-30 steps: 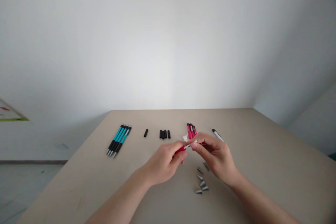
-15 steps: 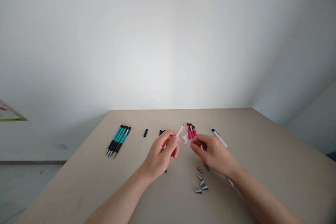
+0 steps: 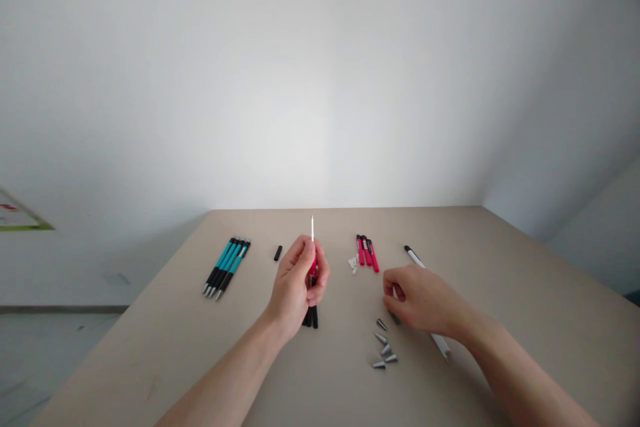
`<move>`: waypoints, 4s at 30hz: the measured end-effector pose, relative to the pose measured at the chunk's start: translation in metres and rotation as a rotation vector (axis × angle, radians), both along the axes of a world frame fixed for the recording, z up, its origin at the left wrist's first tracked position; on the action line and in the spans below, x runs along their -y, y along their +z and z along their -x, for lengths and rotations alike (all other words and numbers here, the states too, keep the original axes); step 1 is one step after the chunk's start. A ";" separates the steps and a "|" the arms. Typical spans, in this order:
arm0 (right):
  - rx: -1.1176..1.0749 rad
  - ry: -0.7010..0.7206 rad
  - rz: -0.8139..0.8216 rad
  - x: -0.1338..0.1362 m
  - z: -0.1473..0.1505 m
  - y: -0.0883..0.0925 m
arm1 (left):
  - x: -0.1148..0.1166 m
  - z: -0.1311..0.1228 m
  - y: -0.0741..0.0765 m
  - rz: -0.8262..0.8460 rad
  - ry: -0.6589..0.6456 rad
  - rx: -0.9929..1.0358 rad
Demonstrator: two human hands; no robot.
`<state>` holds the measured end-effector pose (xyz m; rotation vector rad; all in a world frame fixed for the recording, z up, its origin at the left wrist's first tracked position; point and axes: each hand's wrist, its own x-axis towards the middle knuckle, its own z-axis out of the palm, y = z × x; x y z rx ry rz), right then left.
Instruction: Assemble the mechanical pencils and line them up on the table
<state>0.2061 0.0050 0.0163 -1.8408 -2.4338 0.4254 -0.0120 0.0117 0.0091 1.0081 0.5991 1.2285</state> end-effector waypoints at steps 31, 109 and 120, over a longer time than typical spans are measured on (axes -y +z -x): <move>0.002 0.035 0.027 0.007 0.002 0.000 | 0.002 -0.001 0.001 0.152 -0.119 -0.043; -1.668 -0.063 0.313 0.008 0.039 -0.019 | 0.008 -0.008 -0.005 0.125 -0.508 -0.328; -0.411 -0.139 -0.148 -0.003 0.023 -0.027 | 0.001 -0.001 -0.009 0.060 -0.276 -0.094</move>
